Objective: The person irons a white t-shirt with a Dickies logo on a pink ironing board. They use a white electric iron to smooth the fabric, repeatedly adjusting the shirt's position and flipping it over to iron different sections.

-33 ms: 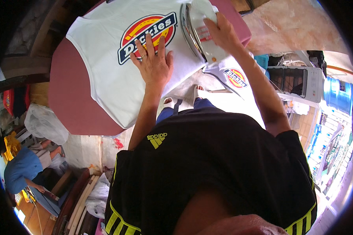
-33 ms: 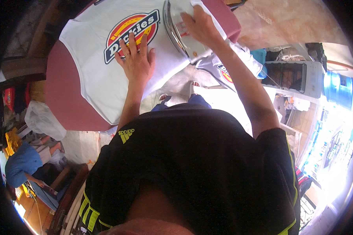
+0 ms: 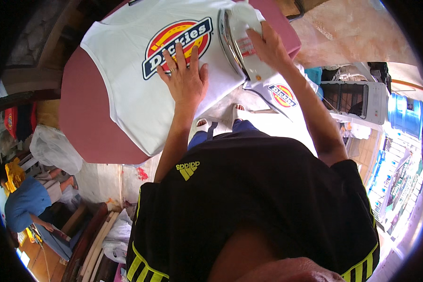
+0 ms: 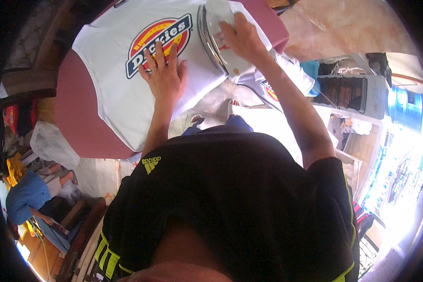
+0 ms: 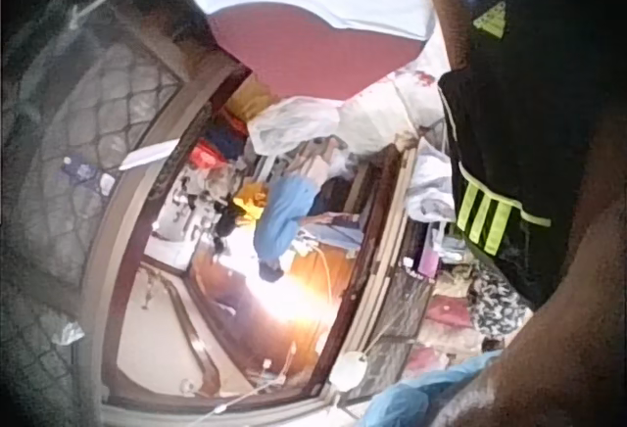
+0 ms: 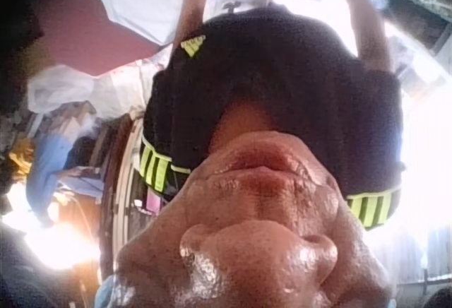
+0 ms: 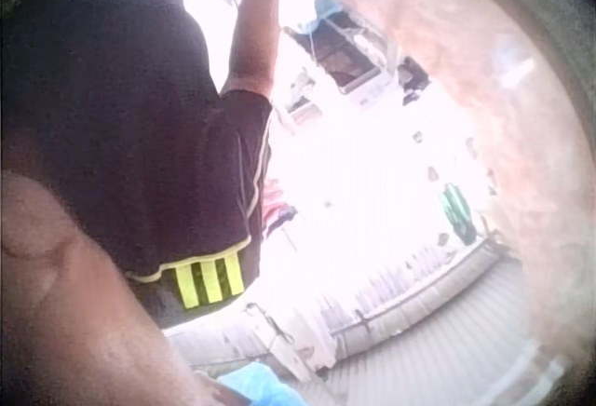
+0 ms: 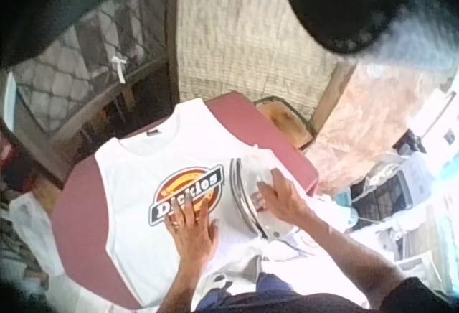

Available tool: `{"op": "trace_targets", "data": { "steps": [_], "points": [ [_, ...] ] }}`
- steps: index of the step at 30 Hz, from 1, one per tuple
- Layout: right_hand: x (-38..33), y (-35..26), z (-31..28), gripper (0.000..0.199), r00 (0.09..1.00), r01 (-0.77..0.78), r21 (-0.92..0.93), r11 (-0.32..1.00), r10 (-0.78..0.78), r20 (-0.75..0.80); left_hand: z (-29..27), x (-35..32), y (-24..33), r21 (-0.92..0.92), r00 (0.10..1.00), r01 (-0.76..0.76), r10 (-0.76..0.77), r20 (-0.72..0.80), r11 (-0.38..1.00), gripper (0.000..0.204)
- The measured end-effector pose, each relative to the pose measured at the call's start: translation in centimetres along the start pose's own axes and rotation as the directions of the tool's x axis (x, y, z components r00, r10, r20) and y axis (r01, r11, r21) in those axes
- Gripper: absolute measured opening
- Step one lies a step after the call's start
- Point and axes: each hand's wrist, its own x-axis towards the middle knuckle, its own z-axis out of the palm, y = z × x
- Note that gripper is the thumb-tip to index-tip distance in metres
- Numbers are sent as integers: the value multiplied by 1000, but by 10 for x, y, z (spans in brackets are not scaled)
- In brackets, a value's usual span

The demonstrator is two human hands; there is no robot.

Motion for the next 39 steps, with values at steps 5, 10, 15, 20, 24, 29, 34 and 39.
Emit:
{"op": "trace_targets", "data": {
  "steps": [5,10,15,20,24,29,34,39],
  "points": [
    [8,18,3,39,996,67,-68,995,-71,-53,1,0,1,12,999,9,-9,43,1000,56],
    [49,14,-13,38,1000,14,-179,984,-10,27,3,1,2,-18,1000,2,-2,17,1000,57],
    [3,40,-34,40,999,21,-132,991,-15,50,1,0,3,31,1000,4,-4,-1,999,58],
    [27,52,-38,36,992,125,-199,972,-117,49,4,1,5,-12,999,16,-16,-32,1000,59],
    [24,52,-42,34,987,145,-176,974,-131,89,12,-1,1,29,997,1,2,-79,1000,60],
    [16,62,-50,33,979,190,-106,976,-180,96,4,0,7,34,998,62,-61,-29,998,62],
    [28,56,-54,30,944,319,-54,946,-311,114,4,1,9,41,996,88,-87,-20,995,61],
    [19,64,-55,31,905,425,1,905,-425,-19,0,2,11,48,993,118,-117,-14,992,61]
  ]
}}
